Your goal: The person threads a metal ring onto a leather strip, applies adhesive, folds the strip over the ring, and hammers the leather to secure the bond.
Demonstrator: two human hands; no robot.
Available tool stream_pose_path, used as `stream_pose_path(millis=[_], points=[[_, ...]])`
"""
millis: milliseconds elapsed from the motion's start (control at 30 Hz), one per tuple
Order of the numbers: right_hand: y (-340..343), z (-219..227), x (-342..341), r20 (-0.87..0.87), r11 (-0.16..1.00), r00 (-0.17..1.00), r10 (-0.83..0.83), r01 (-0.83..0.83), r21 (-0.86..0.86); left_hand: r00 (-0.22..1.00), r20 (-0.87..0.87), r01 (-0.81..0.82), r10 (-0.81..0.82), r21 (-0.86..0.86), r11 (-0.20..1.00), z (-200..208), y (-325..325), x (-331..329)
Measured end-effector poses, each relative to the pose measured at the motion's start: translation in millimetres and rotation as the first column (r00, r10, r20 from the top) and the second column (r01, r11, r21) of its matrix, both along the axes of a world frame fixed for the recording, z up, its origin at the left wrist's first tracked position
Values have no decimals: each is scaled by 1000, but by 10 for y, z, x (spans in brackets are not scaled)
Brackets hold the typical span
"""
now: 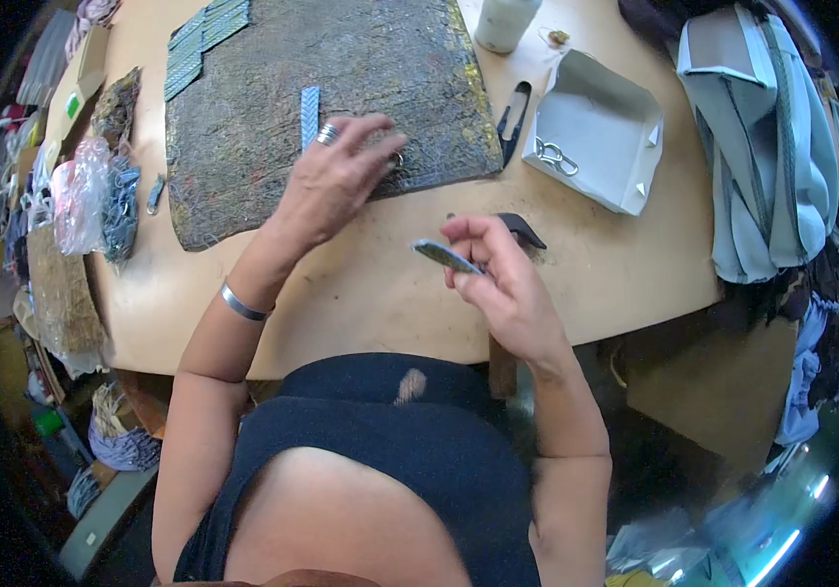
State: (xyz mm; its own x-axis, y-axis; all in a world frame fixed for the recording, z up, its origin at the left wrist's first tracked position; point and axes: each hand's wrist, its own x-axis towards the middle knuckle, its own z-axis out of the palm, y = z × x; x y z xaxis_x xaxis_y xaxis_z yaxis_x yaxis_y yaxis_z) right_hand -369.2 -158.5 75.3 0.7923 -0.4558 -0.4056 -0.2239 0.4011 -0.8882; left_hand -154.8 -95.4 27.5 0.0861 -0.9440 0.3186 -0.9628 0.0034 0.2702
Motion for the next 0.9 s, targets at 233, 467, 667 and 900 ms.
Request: stream_pose_path(millis=[233,467,667,900], points=[[-21,-97,29,107,848,976,-190,108,519,986,-168,5,7,70,998,-139,44,-89],[37,-194,-3,80,900,979,-186,137,413,705,-704,18,91,145,989,212,211,-275],[111,-203,53,88,948,992,-90,58,312,672,-741,19,-9,6,1000,330,344,-486],[181,-139,86,18,999,999,-30,30,13,816,-576,-47,54,26,999,284,365,-509]])
